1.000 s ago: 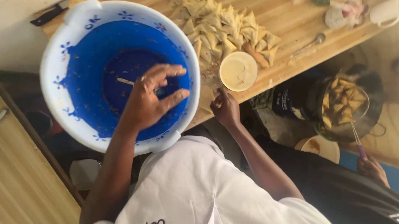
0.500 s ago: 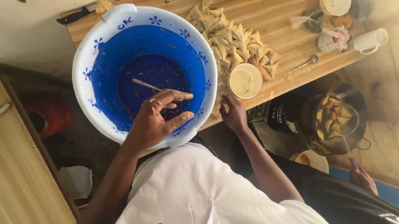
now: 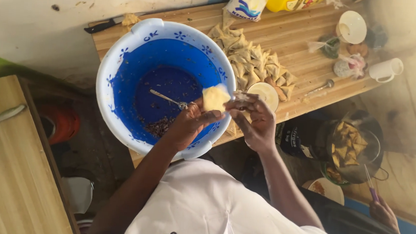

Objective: The person repeatedly scoops a dark filling from a blue bowl into triangular pastry wrappers, folds them into samosas, and places them on a wooden table. A second person is visible in the background frying samosas in a large pot.

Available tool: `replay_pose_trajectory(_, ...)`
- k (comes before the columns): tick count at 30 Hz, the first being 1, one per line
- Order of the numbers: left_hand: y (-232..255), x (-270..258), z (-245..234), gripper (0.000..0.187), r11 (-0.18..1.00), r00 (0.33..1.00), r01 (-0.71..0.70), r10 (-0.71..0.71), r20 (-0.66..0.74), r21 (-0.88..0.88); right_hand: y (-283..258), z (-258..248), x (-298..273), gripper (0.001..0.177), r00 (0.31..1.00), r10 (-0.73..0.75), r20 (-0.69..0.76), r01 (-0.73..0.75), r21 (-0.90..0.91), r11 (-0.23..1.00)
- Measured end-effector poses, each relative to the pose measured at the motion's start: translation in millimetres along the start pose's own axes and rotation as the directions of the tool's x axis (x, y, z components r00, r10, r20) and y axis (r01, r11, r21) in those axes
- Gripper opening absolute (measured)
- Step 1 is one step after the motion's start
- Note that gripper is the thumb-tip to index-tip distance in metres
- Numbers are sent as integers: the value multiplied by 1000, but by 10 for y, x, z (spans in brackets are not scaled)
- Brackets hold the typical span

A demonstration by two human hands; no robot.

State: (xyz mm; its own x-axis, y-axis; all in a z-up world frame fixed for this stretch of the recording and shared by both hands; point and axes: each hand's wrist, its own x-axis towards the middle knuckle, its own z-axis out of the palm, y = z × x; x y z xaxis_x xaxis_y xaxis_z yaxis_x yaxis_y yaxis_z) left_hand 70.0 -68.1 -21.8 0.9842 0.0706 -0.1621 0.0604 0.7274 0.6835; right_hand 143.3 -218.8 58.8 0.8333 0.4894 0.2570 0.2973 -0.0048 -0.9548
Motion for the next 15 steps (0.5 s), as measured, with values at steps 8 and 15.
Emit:
replay_pose_trajectory(8,349,-161,21,42,920,988,-134,151,-18,369,122,96,34,40,959,283,1,-274,257,927)
replay_pose_trajectory(15,239,-229,-162,39,994,961,-98,108,-253,53,255,308,22,24,976,204,70,-213,164,963)
